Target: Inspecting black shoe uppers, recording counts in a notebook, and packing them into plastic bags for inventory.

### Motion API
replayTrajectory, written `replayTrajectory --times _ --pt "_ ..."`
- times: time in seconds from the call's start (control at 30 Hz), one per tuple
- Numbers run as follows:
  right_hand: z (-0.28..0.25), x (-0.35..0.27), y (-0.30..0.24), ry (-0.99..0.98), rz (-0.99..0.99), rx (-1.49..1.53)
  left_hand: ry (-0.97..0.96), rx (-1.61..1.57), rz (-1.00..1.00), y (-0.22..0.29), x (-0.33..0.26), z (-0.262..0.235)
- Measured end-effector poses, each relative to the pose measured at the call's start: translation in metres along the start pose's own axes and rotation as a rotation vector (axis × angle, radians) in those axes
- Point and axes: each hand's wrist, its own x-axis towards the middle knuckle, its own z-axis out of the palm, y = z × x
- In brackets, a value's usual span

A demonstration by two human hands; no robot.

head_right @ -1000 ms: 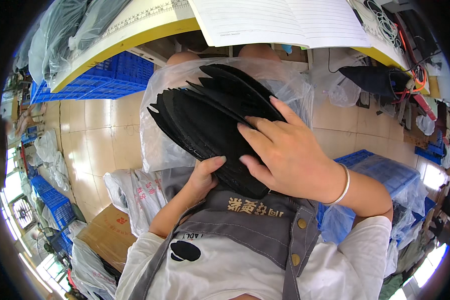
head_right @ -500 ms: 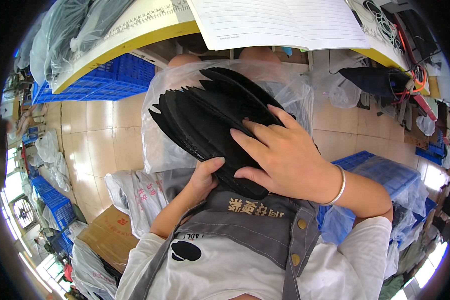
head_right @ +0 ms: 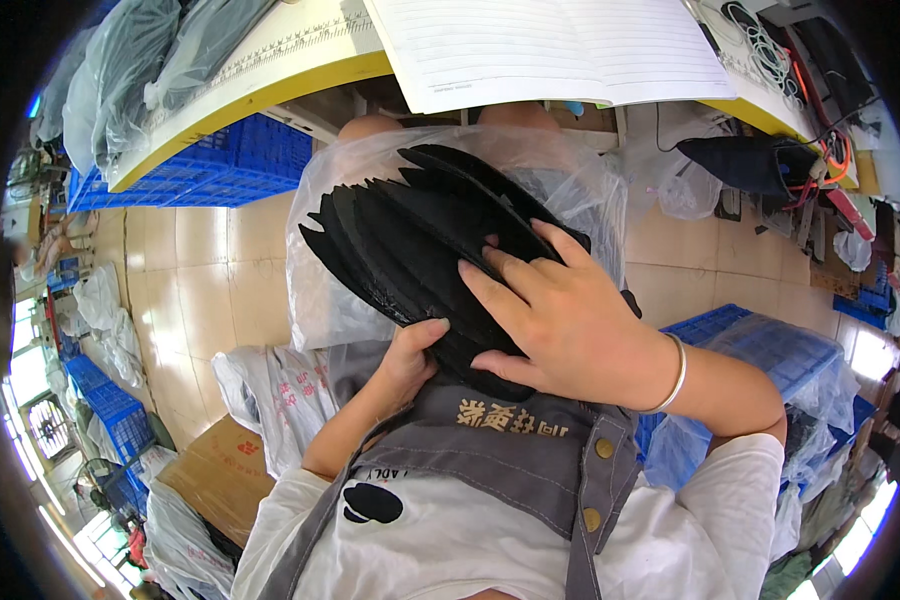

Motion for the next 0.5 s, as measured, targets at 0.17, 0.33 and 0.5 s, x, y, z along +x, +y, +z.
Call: replayTrajectory --times 0.17,0.33,0.5 --pt "0.004 -0.003 0.005 -0.008 0.03 -0.008 0.048 0.014 -0.077 -0.005 -0.003 -0.008" --pt "0.002 -0.007 0.016 0.044 0.133 0.061 0.123 0.045 -0.172 -0.002 -0.004 -0.004" --pt "0.0 -0.008 0.018 0.081 0.104 0.094 -0.092 -0.097 0.018 -0.021 0.009 -0.029"
